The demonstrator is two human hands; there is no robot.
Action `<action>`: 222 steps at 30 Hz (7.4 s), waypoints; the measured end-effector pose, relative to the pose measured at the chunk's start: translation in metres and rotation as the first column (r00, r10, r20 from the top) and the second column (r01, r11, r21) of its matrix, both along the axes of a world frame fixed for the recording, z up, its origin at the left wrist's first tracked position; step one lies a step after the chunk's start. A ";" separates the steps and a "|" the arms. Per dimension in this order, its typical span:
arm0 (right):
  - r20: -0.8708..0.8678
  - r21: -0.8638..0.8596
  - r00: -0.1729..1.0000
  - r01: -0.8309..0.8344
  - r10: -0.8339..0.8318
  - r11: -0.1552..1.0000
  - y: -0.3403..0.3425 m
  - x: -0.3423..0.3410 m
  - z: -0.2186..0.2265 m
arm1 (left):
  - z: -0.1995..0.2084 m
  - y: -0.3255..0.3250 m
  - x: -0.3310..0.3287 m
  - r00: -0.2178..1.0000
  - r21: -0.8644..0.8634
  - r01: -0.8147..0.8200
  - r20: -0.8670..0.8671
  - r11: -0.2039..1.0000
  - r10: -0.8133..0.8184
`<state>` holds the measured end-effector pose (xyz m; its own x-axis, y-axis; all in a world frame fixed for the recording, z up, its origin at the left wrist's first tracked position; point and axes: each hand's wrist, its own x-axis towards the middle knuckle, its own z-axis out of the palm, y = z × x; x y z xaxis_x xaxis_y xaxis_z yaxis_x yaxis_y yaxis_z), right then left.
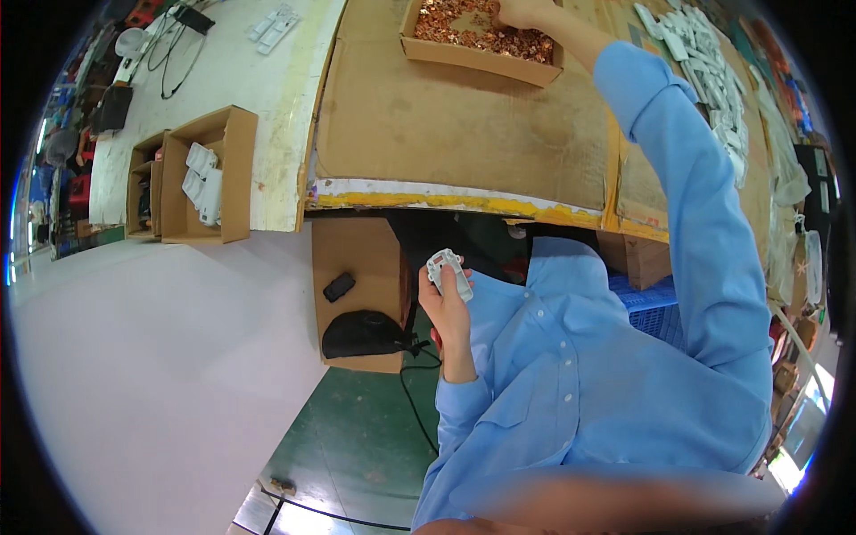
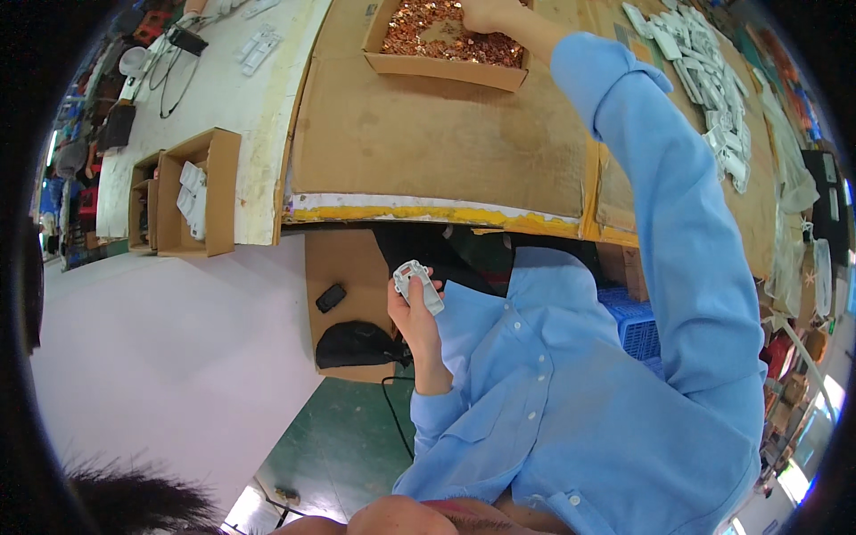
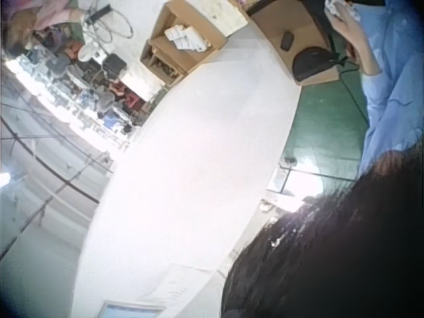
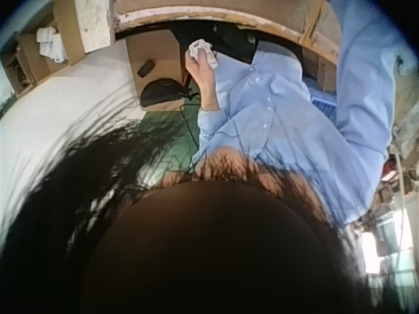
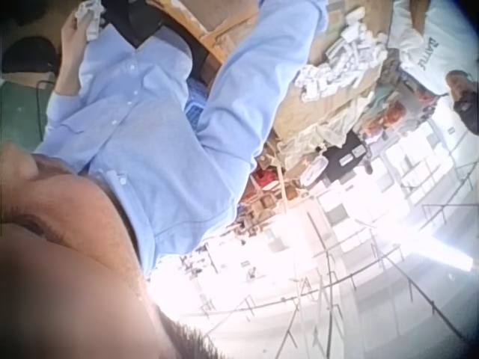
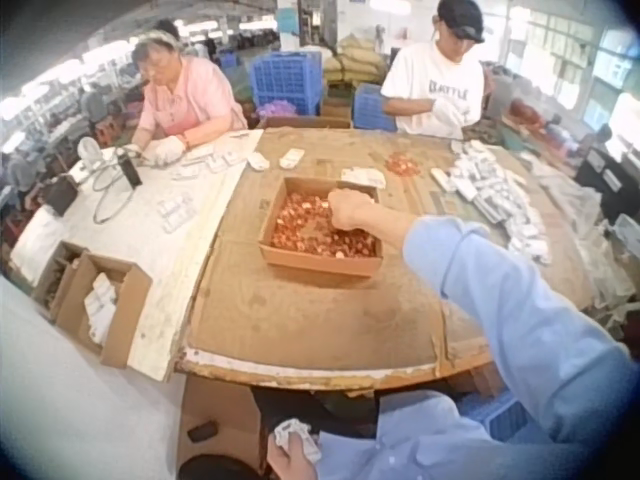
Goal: Assembling small electronic components by manually inserting metal pieces into plastic housings at a factory workbench.
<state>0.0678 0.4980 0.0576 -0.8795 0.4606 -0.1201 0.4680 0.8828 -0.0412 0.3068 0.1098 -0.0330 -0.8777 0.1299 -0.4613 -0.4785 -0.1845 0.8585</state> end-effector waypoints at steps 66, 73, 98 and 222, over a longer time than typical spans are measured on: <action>-0.574 -0.583 0.770 -0.145 -0.279 0.800 -0.143 0.422 0.023 | 0.095 0.121 0.097 0.714 0.055 0.693 -0.187 0.719 -0.674; -0.506 -0.642 0.800 -0.098 -0.323 0.761 -0.139 0.422 0.026 | 0.095 0.123 0.100 0.631 -0.191 0.702 -0.281 0.686 -0.723; -0.370 -0.724 0.880 -0.073 -0.297 0.685 -0.129 0.419 0.027 | 0.086 0.120 0.097 0.594 -0.172 0.752 -0.240 0.636 -0.767; -0.387 -0.880 0.919 -0.344 -0.074 0.328 -0.082 0.243 0.077 | 0.073 0.085 0.017 0.896 0.452 0.439 -0.278 0.776 -0.345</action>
<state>0.3110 0.4163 0.1341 -0.9899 0.1030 -0.0979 0.1184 0.2166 -0.9690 0.3235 0.1948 0.0398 -0.7572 0.6472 -0.0883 -0.4587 -0.4306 0.7773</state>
